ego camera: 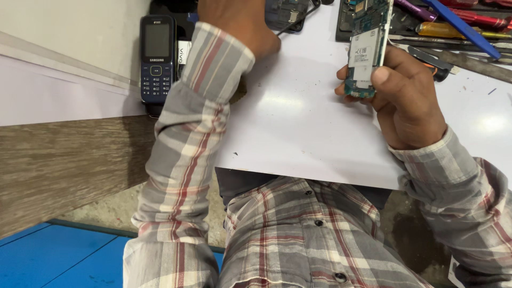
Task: The person disassembles a smartphone at a repair bench, separating the display from the frame and lifting out the internal board. They wipe the display with a cloth, handle the frame and midplate, and work the board free of connectors by hand.
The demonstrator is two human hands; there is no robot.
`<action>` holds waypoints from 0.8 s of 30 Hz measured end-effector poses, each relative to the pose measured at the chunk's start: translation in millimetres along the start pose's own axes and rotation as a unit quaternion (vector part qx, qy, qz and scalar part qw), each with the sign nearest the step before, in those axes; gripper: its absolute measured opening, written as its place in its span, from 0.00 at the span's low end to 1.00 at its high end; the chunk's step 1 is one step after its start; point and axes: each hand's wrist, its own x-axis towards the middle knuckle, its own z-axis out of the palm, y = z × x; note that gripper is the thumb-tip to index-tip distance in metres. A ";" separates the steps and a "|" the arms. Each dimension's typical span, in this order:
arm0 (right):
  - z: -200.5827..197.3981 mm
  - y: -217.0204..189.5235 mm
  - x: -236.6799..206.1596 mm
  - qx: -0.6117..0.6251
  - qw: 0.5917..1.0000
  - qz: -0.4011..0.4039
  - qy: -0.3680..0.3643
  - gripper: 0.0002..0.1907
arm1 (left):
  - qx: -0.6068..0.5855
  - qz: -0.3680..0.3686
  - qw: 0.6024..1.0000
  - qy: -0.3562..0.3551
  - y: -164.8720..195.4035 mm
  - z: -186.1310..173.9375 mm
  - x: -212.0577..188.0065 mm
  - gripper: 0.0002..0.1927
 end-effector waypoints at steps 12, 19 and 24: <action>0.9 -14.3 5.9 0.095 0.995 0.032 -0.015 0.38 | -0.271 -0.137 0.952 -0.052 32.1 -27.4 -74.9 0.45; 1.0 -17.2 13.9 0.141 0.988 0.054 -0.031 0.43 | -0.607 -0.147 0.780 -0.021 43.3 -21.1 -100.0 0.38; -2.5 -13.8 14.2 0.141 0.988 0.059 -0.033 0.43 | -0.824 -0.177 0.536 -0.046 38.1 -9.0 -99.4 0.30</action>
